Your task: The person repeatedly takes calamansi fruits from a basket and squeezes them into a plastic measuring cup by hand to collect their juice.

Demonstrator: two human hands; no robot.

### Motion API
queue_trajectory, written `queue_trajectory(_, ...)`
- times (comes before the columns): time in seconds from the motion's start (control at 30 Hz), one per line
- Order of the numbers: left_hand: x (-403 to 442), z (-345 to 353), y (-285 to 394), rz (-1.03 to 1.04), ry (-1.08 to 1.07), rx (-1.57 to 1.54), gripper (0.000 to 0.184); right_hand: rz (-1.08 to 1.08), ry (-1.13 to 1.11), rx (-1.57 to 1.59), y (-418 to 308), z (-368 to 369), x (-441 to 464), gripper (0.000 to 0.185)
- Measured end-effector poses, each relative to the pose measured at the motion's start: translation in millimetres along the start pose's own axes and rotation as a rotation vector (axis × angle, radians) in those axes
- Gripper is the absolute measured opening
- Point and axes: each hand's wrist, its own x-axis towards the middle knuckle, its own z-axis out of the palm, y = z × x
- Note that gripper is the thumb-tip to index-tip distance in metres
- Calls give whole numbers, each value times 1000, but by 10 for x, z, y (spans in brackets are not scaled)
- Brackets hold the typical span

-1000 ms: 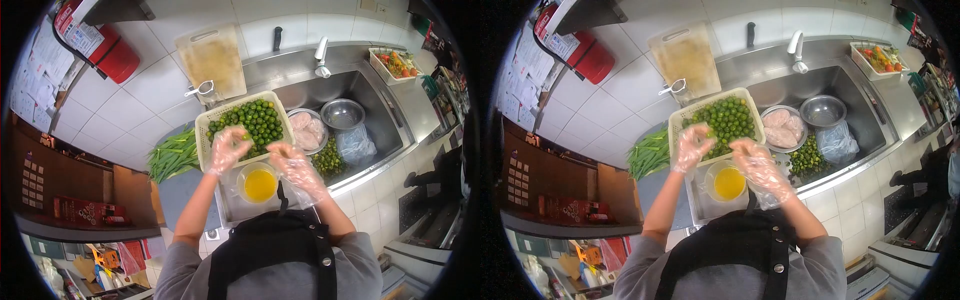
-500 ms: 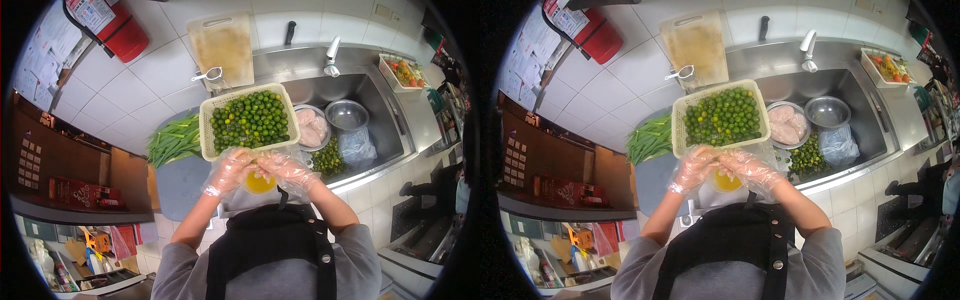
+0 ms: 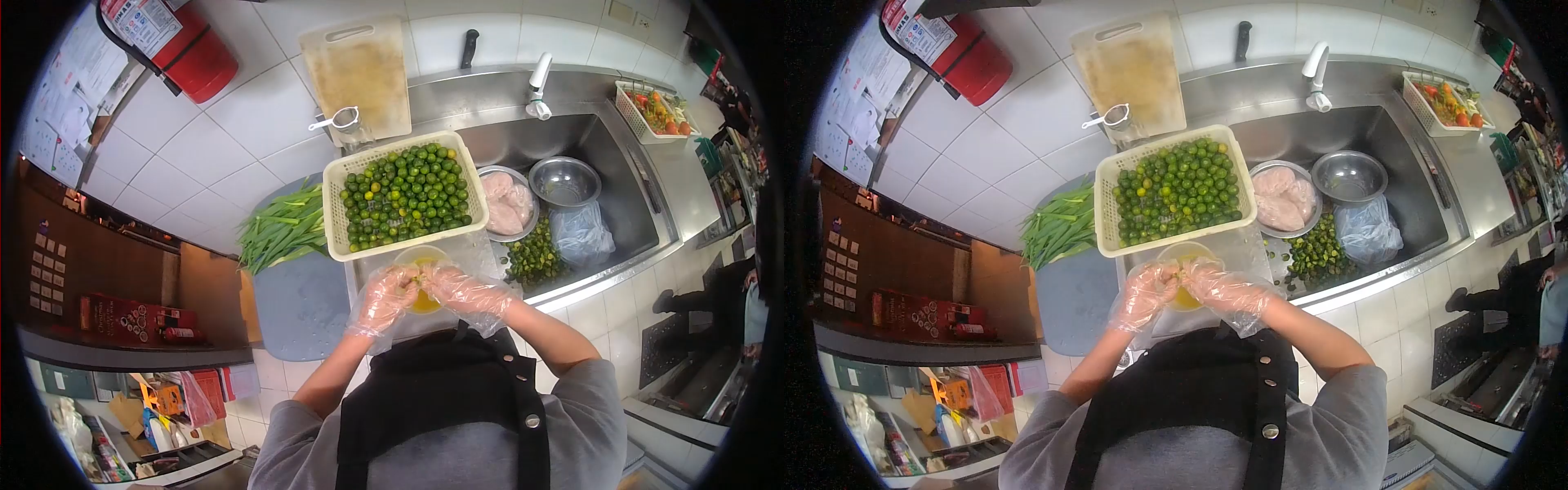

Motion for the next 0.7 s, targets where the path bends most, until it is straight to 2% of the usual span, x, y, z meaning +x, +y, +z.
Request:
queue_trajectory(0.13,-57,58,77,43,71,46,21,14,1,-127,-109,1,73,24)
queue_trajectory(0.2,-28,45,84,65,17,63,19,529,58,899,-192,-121,183,25)
queue_trajectory(0.43,-22,63,273,-135,-1,107,13,714,97,1072,-270,-143,283,25)
queue_trajectory(0.5,-14,71,331,-202,3,37,14,525,-41,620,-226,-141,272,32)
queue_trajectory(0.63,-75,236,83,-149,135,-167,11,576,-90,553,-206,-170,333,39)
queue_trajectory(0.7,-104,265,43,-279,186,-292,12,622,11,718,-203,-132,320,40)
